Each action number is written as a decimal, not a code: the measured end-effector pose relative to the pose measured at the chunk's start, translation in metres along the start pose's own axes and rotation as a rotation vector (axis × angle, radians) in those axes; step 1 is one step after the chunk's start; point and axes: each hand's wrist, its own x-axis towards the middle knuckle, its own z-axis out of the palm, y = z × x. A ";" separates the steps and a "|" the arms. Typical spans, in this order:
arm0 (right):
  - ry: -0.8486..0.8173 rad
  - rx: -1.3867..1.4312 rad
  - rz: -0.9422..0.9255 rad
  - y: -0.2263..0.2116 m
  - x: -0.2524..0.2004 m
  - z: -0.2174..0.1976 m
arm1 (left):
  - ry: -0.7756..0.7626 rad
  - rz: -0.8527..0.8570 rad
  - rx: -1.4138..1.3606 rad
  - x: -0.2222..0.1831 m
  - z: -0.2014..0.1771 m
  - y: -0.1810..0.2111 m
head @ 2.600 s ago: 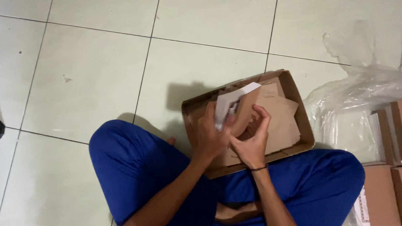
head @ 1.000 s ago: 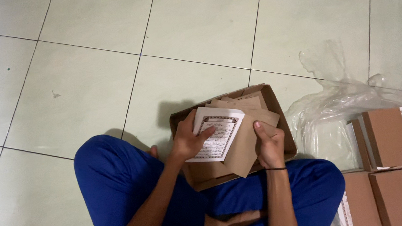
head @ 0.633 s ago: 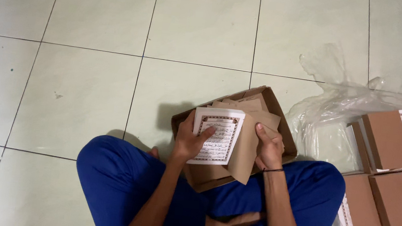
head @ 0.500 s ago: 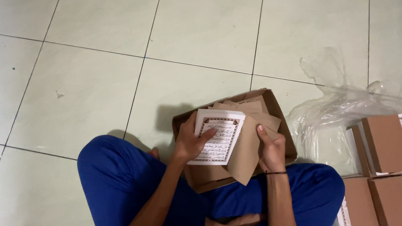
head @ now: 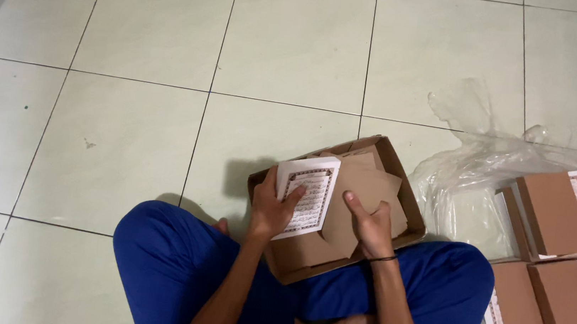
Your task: The person takes a printed card and a brown paper sleeve from a box, inserts the card into the sleeve, and then places the completed set aside on the floor.
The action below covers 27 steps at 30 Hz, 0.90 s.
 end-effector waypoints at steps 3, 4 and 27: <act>0.060 -0.053 -0.046 -0.010 -0.004 0.002 | -0.022 -0.011 -0.043 -0.003 0.002 0.005; 0.065 -0.054 -0.055 -0.011 -0.003 0.000 | -0.017 -0.010 -0.054 -0.003 0.003 0.006; 0.228 0.225 0.002 0.061 0.019 -0.017 | -0.018 -0.050 -0.106 0.003 0.003 -0.031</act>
